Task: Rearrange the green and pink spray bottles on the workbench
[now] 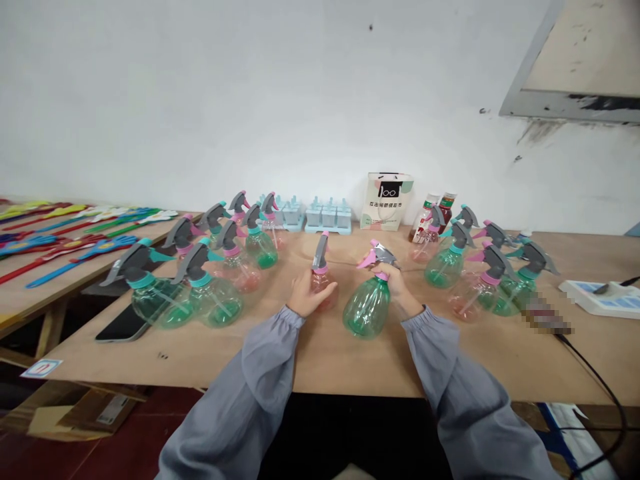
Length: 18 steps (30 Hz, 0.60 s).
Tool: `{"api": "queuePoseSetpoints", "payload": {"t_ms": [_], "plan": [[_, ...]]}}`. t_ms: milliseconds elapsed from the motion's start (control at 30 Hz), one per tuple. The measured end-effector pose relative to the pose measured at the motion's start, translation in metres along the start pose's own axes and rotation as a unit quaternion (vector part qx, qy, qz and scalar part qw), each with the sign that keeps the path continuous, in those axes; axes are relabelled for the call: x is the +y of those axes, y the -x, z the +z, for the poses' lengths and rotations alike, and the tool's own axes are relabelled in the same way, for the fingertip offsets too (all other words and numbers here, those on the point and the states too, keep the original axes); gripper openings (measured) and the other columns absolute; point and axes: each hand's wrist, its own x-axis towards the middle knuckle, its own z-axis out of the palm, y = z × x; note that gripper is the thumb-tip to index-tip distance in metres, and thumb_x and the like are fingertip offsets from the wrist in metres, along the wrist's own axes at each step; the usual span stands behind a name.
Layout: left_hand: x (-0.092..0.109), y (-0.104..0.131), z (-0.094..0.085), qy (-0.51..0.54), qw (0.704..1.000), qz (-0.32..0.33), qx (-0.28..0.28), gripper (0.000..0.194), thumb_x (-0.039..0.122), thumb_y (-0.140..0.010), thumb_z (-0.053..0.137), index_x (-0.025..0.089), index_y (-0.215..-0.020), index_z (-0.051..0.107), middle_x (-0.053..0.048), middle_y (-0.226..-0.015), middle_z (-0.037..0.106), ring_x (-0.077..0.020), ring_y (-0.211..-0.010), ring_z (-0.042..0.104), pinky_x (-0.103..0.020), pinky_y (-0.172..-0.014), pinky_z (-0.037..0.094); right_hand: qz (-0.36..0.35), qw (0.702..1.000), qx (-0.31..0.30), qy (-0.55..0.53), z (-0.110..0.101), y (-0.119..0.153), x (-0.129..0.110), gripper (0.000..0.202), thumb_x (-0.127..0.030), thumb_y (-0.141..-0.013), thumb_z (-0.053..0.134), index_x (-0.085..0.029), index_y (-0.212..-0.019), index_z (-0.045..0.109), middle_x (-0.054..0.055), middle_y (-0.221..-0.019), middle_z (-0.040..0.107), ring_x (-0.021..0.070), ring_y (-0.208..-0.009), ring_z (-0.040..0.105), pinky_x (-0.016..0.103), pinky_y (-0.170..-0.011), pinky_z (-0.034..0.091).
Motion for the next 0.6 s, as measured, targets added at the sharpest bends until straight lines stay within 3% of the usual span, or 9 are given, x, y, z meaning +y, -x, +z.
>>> {"api": "queuePoseSetpoints", "payload": {"t_ms": [133, 233, 400, 600], "plan": [[0.001, 0.0, 0.0, -0.007, 1.0, -0.007, -0.002, 0.044, 0.042, -0.072, 0.08, 0.022, -0.106, 0.062, -0.007, -0.102, 0.071, -0.0288, -0.103, 0.07, -0.046, -0.097, 0.052, -0.02, 1.0, 0.01, -0.009, -0.01, 0.001, -0.004, 0.014, -0.039, -0.06, 0.059, -0.025, -0.062, 0.063, 0.002, -0.07, 0.064, 0.0219, -0.073, 0.059, 0.037, -0.075, 0.05], [0.001, 0.0, 0.0, -0.004, 1.0, -0.006, -0.002, 0.045, 0.042, -0.072, 0.08, 0.021, -0.108, 0.061, -0.008, -0.103, 0.071, -0.0294, -0.105, 0.069, -0.047, -0.097, 0.052, -0.055, 0.994, 0.086, 0.047, -0.022, 0.0, -0.002, 0.013, -0.039, -0.065, 0.064, -0.026, -0.068, 0.064, 0.0, -0.064, 0.057, 0.0189, -0.067, 0.054, 0.034, -0.067, 0.047], [0.001, -0.001, 0.0, 0.0, 1.0, -0.011, -0.006, 0.046, 0.041, -0.071, 0.081, 0.021, -0.108, 0.061, -0.008, -0.103, 0.072, -0.0301, -0.106, 0.068, -0.047, -0.098, 0.051, -0.099, 0.958, 0.209, 0.168, -0.047, -0.006, 0.008, 0.021, -0.044, -0.077, 0.067, -0.024, -0.071, 0.062, -0.003, -0.062, 0.049, 0.0153, -0.062, 0.046, 0.031, -0.062, 0.044], [0.001, 0.0, 0.0, -0.002, 1.0, -0.024, -0.007, 0.048, 0.042, -0.071, 0.081, 0.021, -0.111, 0.062, -0.009, -0.106, 0.071, -0.0304, -0.106, 0.068, -0.047, -0.094, 0.051, -0.15, 0.929, 0.284, 0.185, -0.063, -0.014, 0.03, 0.038, -0.052, -0.081, 0.066, -0.02, -0.1, 0.069, 0.001, -0.078, 0.064, 0.0198, -0.077, 0.057, 0.034, -0.076, 0.048]]}}
